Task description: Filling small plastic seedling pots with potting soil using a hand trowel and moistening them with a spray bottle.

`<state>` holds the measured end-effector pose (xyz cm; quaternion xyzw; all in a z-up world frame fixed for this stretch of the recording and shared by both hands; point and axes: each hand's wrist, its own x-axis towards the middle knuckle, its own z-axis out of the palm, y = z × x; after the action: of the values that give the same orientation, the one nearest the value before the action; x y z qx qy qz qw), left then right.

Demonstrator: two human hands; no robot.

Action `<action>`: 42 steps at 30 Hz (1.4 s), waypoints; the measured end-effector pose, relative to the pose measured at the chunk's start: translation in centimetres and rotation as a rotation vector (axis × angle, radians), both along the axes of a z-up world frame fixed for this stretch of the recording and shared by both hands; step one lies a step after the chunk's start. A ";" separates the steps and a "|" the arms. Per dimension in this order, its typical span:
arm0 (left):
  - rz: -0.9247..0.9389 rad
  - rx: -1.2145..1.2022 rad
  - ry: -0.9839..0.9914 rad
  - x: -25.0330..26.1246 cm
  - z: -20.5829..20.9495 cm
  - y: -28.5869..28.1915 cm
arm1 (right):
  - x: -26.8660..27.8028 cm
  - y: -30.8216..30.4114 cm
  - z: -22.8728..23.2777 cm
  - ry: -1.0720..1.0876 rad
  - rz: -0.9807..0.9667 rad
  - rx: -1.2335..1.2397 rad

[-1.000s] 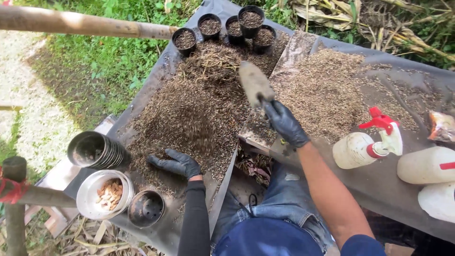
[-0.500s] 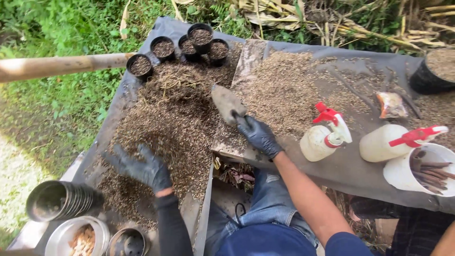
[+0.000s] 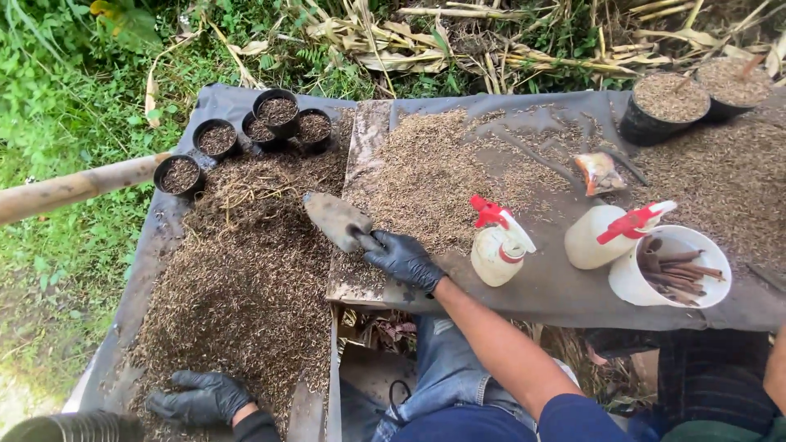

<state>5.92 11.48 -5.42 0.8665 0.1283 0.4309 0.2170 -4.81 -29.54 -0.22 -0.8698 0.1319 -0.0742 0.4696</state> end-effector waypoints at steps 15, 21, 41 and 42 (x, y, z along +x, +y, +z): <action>-0.249 -0.205 -0.109 4.6 1.3 -3.6 | -0.6 0.1 1.8 0.035 -0.046 0.039; -0.295 -0.244 0.107 6.1 5.0 -6.8 | -0.8 0.1 1.6 0.002 -0.061 0.050; -0.450 0.078 0.195 15.8 -0.8 -6.6 | -2.1 0.8 4.6 0.055 -0.137 0.136; -0.466 0.083 0.162 16.3 -1.3 -6.4 | -2.0 0.7 4.5 0.061 -0.143 0.152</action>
<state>22.25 5.11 -6.68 0.9125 -0.0758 0.3032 0.2638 -6.85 -28.81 4.30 -0.8220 0.2130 -0.0710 0.5233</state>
